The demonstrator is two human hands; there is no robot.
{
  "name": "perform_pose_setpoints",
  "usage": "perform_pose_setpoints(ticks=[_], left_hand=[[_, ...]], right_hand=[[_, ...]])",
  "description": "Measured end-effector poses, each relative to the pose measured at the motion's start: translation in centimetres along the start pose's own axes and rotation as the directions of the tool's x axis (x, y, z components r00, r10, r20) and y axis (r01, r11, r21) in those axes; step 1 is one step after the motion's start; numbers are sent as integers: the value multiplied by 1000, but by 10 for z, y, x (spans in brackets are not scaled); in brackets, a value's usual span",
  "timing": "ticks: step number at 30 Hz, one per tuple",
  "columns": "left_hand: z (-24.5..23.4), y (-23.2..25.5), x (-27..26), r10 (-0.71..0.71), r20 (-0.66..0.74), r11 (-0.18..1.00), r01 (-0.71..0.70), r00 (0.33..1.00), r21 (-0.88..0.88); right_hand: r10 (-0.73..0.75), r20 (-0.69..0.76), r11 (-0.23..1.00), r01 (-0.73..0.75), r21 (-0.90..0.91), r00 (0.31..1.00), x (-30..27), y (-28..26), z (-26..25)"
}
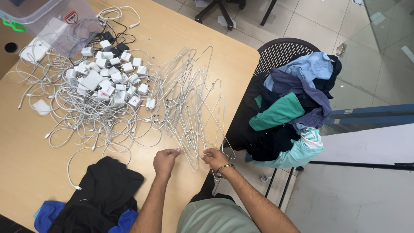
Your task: The person picks up clothes from a chair, places them on wire hangers, and hangs them on a clothing rack. The person handles a pink checkered shirt, a green shirt, and a blue shirt, placing each on a hanger and then on the rack.
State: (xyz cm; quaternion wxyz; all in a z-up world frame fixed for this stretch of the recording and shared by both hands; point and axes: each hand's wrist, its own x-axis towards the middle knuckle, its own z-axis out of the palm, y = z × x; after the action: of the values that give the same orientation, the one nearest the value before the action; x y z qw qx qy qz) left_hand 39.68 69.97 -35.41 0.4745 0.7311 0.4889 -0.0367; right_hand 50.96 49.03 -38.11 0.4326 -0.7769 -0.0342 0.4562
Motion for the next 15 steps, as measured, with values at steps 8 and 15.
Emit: perform_pose_setpoints(ticks=[8, 15], left_hand=[[-7, 15, 19, 183, -122, 977, -167, 975, 132], [0, 12, 43, 151, 79, 899, -104, 985, -426]], right_hand=[[66, 65, 998, -66, -10, 996, -6, -2, -9], [95, 126, 995, -98, 16, 987, -9, -16, -7]])
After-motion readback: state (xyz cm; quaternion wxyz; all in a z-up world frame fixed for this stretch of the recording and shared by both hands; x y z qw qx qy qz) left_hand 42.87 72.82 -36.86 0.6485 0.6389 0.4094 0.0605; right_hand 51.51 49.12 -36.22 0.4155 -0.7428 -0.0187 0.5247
